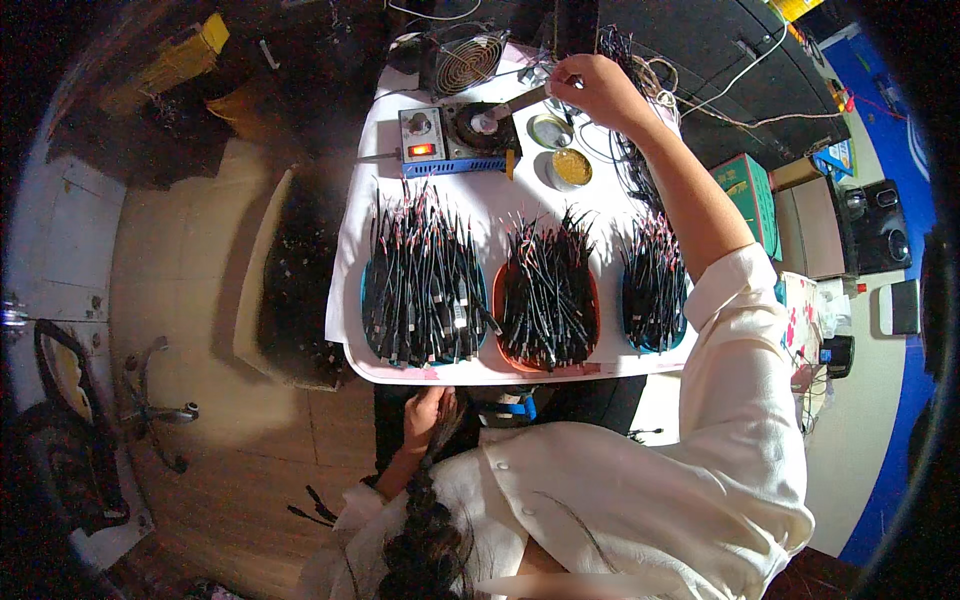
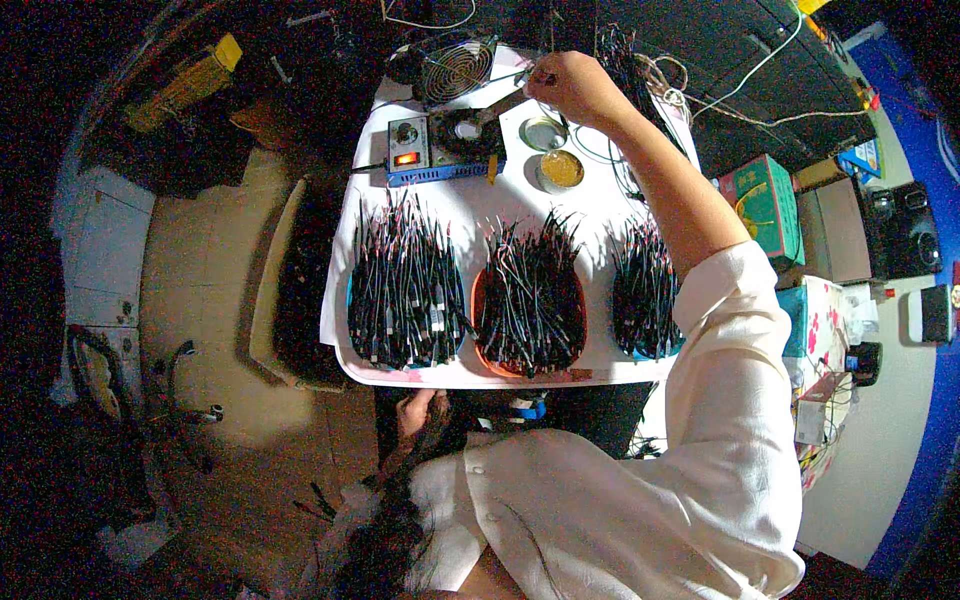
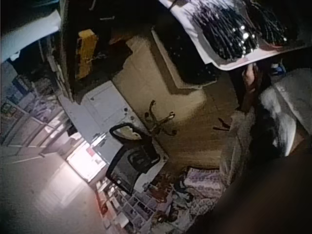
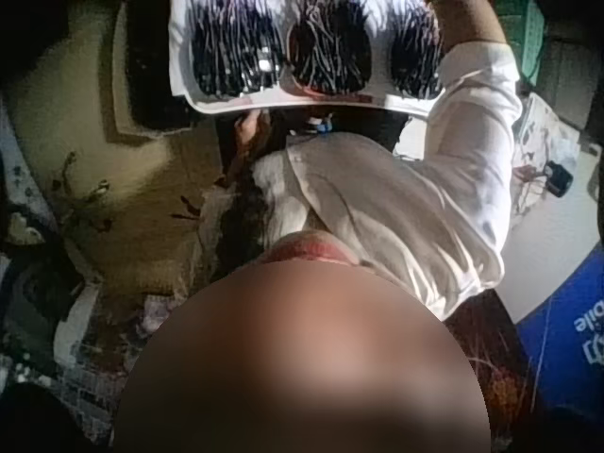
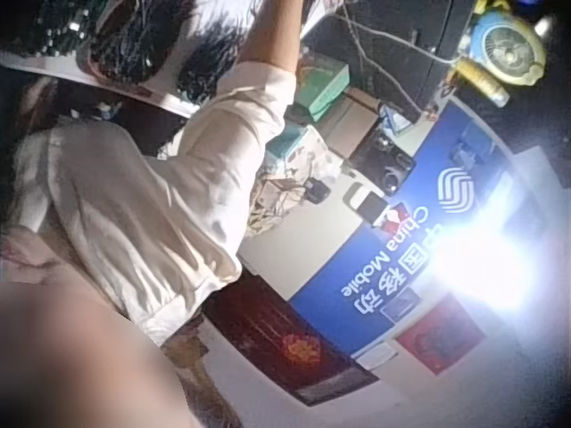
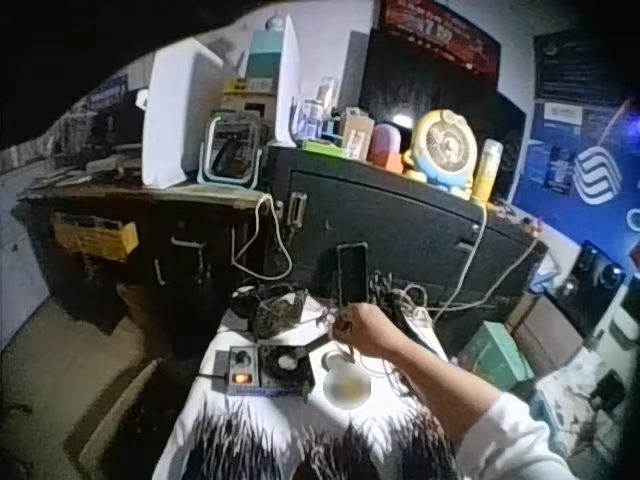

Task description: The person repeatedly picks up black wires, strips the ends, and solders them using a soldering iron and solder wire. Finished wires are placed into trays on the table.

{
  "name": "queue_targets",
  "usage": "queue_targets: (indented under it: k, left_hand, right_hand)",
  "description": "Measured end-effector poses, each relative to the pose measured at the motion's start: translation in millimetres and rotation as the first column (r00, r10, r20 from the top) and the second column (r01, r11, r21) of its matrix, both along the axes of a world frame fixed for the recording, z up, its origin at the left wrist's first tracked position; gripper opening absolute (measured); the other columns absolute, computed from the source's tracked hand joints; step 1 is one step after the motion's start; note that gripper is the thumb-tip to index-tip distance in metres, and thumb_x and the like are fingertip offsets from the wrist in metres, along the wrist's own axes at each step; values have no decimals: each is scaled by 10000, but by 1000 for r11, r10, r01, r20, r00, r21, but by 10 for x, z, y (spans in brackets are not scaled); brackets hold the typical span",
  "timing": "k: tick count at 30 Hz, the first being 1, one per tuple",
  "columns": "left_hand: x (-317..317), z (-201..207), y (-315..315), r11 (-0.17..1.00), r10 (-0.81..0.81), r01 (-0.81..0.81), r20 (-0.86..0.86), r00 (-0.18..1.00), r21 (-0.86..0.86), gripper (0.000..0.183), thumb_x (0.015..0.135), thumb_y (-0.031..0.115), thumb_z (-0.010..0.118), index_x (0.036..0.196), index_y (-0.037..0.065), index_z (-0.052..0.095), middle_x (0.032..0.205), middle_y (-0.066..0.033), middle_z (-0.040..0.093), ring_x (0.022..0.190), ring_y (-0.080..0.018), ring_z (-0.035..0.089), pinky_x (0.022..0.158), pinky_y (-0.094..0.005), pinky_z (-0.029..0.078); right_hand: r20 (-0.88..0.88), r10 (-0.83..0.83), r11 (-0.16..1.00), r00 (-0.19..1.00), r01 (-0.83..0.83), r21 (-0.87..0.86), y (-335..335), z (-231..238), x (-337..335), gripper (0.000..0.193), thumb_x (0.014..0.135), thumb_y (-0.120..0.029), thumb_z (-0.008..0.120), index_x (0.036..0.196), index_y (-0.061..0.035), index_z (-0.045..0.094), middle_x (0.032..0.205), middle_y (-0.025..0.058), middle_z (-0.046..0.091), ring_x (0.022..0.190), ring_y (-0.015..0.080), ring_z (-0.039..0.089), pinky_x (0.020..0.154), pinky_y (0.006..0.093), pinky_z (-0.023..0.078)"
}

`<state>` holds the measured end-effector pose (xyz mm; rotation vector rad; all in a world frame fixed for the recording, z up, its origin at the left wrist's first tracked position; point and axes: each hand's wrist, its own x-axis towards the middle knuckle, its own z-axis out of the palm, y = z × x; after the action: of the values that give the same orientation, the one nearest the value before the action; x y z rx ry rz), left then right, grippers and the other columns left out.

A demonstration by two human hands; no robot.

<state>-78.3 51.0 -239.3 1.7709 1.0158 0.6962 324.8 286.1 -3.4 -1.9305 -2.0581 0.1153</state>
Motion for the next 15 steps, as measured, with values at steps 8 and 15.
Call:
queue_targets:
  k: [8,15]
  left_hand:
    - [11,44,-1,995,7,-9,-22,1000,-100,139,891,83,594,1020,39,627,735,-90,611,636,-185,598,601,-300,471]
    - [-3,-29,-18,980,12,0,55,998,-200,146,886,65,596,1027,43,624,737,-85,613,643,-181,599,606,-297,475]
  right_hand:
    - [-197,-129,991,972,118,-66,-126,30,150,193,861,-170,648,956,-8,691,831,79,688,775,126,618,745,286,490]
    - [-438,-176,981,882,192,-7,-435,72,47,174,897,-128,634,990,19,643,809,50,639,806,88,610,673,243,479]
